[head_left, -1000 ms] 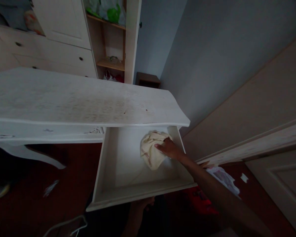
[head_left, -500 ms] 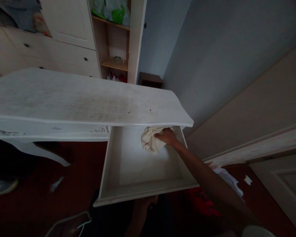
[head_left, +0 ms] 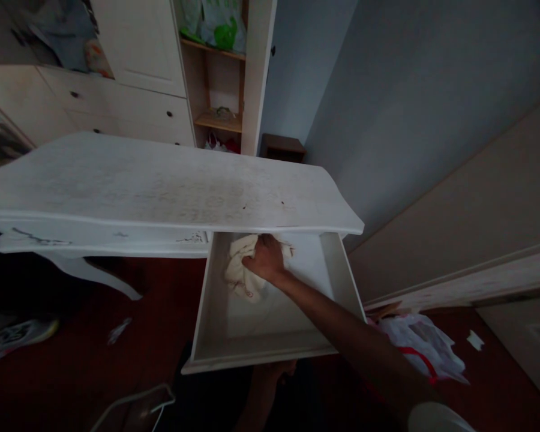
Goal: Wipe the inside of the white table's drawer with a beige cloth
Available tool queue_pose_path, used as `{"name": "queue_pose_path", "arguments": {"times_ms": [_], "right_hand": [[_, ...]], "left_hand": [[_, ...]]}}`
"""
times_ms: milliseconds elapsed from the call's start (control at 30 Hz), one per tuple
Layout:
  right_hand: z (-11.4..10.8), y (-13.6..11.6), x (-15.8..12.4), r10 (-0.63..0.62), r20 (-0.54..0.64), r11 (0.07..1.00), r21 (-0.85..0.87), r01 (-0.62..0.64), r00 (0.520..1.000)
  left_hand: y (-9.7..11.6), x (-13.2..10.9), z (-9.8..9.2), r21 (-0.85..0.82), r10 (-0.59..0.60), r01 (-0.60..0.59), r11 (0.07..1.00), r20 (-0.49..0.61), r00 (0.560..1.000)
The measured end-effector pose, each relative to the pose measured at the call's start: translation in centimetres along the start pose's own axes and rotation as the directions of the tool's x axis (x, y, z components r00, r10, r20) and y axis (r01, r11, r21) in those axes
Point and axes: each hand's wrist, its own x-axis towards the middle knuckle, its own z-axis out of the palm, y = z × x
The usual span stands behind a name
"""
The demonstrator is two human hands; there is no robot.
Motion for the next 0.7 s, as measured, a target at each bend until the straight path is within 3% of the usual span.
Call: {"name": "queue_pose_path", "arguments": {"times_ms": [67, 133, 233, 367, 567, 700], "right_hand": [[0.7, -1.6, 0.5, -0.202, 0.030, 0.979, 0.023, 0.202, 0.979], [1.4, -3.0, 1.3, -0.376, 0.038, 0.926, 0.048, 0.374, 0.926], [1.7, -4.3, 2.7, -0.494, 0.060, 0.869, 0.061, 0.491, 0.867], [1.4, -4.2, 3.9, -0.564, 0.121, 0.826, 0.071, 0.559, 0.817], [1.5, -4.1, 4.7, -0.532, 0.168, 0.843, 0.014, 0.538, 0.830], [1.4, -4.2, 5.1, -0.572, 0.169, 0.818, 0.039, 0.575, 0.803]], "left_hand": [[-0.3, 0.1, 0.1, -0.004, 0.003, -0.003, 1.000, -0.016, 1.000], [-0.7, 0.2, 0.3, -0.009, 0.006, -0.007, 1.000, -0.036, 0.999], [-1.2, 0.3, 0.5, -0.020, 0.013, -0.014, 1.000, -0.072, 0.997], [-1.3, 0.2, 0.7, -0.067, 0.023, -0.029, 0.997, -0.083, 0.996], [-0.4, -0.4, 0.6, -0.070, 0.024, -0.027, 0.997, -0.039, 0.999], [-0.4, -0.3, 0.7, -0.062, 0.020, -0.024, 0.998, -0.062, 0.998]]}}
